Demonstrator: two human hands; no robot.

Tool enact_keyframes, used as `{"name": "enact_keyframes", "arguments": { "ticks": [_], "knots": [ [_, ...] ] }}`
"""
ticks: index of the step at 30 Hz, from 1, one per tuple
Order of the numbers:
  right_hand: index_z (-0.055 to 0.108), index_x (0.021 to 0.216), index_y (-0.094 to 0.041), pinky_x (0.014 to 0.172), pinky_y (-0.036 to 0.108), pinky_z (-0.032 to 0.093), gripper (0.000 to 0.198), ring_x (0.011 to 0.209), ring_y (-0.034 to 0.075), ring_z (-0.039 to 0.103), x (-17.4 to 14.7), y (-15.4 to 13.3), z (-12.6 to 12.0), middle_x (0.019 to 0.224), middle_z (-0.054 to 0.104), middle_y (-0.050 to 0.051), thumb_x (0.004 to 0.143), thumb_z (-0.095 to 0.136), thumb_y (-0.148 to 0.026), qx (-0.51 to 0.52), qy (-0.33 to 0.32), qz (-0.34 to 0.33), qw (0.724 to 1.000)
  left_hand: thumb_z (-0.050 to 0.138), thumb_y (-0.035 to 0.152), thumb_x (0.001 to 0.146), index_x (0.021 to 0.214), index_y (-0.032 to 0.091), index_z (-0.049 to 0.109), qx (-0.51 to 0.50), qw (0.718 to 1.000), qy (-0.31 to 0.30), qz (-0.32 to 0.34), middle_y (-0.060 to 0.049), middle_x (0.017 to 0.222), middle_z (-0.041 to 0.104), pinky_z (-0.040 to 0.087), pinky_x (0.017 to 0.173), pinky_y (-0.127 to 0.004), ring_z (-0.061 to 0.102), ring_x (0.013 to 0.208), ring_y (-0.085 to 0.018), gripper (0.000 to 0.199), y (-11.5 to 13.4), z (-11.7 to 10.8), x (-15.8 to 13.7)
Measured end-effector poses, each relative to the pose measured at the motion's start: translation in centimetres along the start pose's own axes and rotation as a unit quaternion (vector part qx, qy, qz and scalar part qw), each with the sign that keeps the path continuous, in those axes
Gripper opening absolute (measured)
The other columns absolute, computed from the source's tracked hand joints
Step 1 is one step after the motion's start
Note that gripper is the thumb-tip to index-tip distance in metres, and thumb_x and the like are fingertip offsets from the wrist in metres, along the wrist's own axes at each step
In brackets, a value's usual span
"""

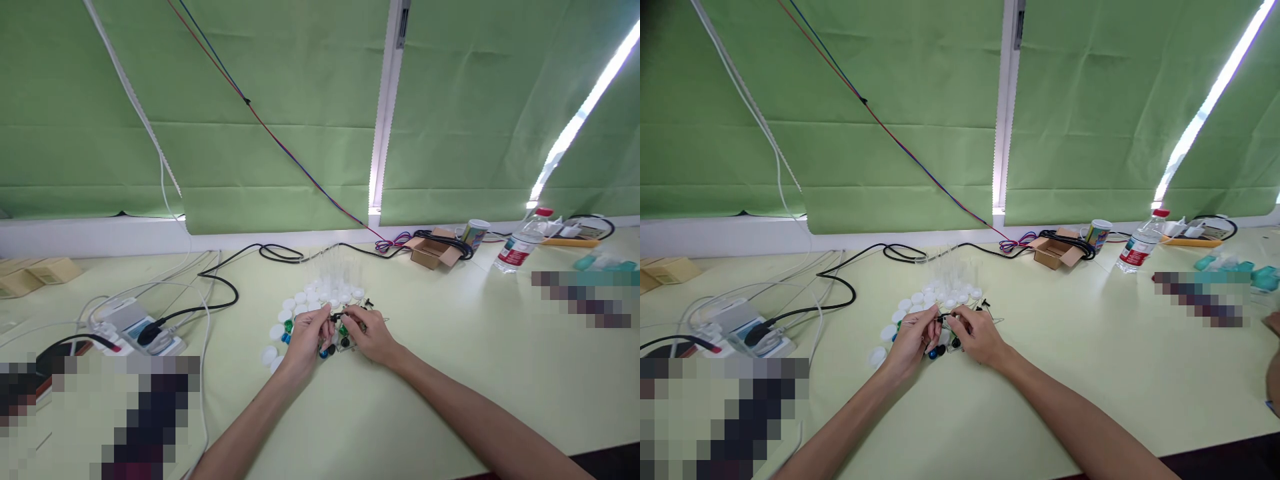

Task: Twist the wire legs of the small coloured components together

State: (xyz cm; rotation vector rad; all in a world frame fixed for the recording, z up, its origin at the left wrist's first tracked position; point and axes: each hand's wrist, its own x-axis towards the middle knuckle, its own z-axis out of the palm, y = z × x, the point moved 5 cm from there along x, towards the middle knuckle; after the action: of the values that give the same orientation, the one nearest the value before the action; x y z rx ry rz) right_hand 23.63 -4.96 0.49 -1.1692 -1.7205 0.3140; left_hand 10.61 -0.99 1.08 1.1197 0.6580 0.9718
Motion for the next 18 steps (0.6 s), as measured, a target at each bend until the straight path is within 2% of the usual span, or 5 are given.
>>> {"name": "enact_keyframes", "arguments": {
  "ticks": [12, 18],
  "knots": [
    [0.062, 0.101, -0.018, 0.055, 0.023, 0.042, 0.021, 0.049, 0.012, 0.05, -0.05, -0.21, 0.01, 0.057, 0.056, -0.003, 0.094, 0.051, -0.035, 0.001, 0.002, -0.017, 1.0, 0.068, 0.045, 0.079, 0.041, 0.015, 0.046, -0.024, 1.0, 0.007, -0.004, 0.001, 0.043, 0.049, 0.026, 0.037, -0.021, 0.039, 0.033, -0.006, 0.053, -0.25, -0.31, 0.19],
    [0.054, 0.115, -0.018, 0.056, 0.023, 0.041, 0.026, 0.049, 0.012, 0.047, -0.05, -0.51, -0.07, 0.057, 0.053, -0.006, 0.093, 0.052, -0.032, 0.021, -0.004, -0.005, 1.0, 0.068, 0.043, 0.08, 0.04, 0.015, 0.047, -0.033, 0.999, 0.013, -0.002, 0.001, 0.043, 0.048, 0.025, 0.036, -0.021, 0.039, 0.033, -0.007, 0.053, -0.25, -0.43, 0.29]
  ]
}}
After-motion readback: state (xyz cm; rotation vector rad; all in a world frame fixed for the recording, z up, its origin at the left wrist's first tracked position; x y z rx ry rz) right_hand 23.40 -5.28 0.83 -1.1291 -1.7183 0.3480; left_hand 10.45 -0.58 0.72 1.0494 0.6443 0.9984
